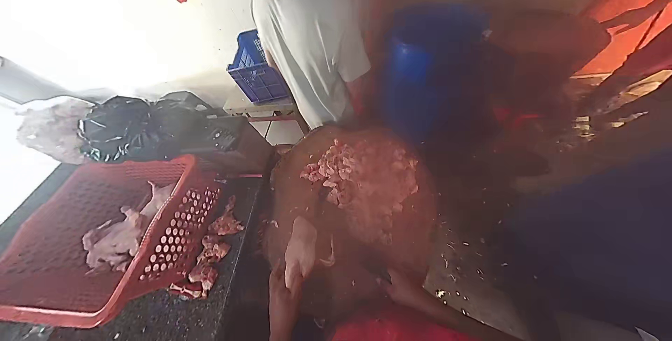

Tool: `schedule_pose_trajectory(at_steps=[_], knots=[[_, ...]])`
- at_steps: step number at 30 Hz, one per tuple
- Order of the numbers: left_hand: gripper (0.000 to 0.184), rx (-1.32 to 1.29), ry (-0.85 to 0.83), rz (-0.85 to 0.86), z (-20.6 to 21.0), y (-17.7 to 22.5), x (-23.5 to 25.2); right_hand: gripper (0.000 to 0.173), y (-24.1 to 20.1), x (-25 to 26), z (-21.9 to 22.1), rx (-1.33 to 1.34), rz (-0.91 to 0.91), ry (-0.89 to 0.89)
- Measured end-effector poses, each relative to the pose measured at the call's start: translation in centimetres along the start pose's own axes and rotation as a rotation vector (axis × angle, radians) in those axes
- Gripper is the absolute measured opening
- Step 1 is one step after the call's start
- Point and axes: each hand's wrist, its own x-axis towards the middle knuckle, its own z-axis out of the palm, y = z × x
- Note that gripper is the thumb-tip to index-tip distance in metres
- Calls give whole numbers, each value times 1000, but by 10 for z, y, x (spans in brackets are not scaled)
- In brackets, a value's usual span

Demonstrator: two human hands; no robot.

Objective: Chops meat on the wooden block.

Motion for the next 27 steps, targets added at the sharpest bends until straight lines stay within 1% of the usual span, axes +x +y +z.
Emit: schedule_pose_trajectory(at_steps=[1,3,4,6,7,10,12,13,15,16,17,19,20,21,23,24,25,26,27], knots=[[63,-98,-24,-44,-1,3,1,54,3,0,4,4,-3,1],[58,-298,-64,-177,-1,12,7,56,2,-5,3,0,-5,7],[52,-412,-60,-231,-3,16,12,56,-1,-9,2,9,-7,6],[34,-643,-19,-314,-10,27,21,56,-2,-11,3,33,-26,19],[32,-753,-17,-335,-16,29,25,54,0,-10,5,51,-43,30],[35,-1024,9,-355,-39,40,28,53,7,-9,14,66,-78,70],[34,-1195,46,-343,-53,45,23,52,4,-13,18,66,-83,85],[33,-1234,73,-326,-58,47,17,51,-1,-17,19,71,-72,79],[38,-1165,101,-231,-60,52,2,50,-7,-21,22,86,-49,80],[46,-1067,74,-146,-58,52,-5,49,-8,-22,23,95,-37,81],[51,-940,55,-104,-54,51,-10,49,-9,-22,23,111,-17,82],[46,-703,72,-207,-30,43,-13,48,-10,-18,25,163,21,121],[42,-626,35,-264,-16,36,-11,50,-12,-17,27,169,49,149],[40,-580,-3,-308,-1,30,-7,53,-19,-16,26,154,65,182],[36,-592,-71,-334,17,30,3,55,-46,-28,17,106,37,240],[34,-630,-94,-329,22,33,6,53,-60,-37,12,116,-36,276],[34,-679,-118,-335,26,34,8,50,-72,-46,7,146,-157,318],[35,-723,-141,-353,27,36,8,50,-85,-55,2,206,-306,358],[36,-763,-150,-374,28,39,10,55,-100,-65,-4,284,-463,387]])
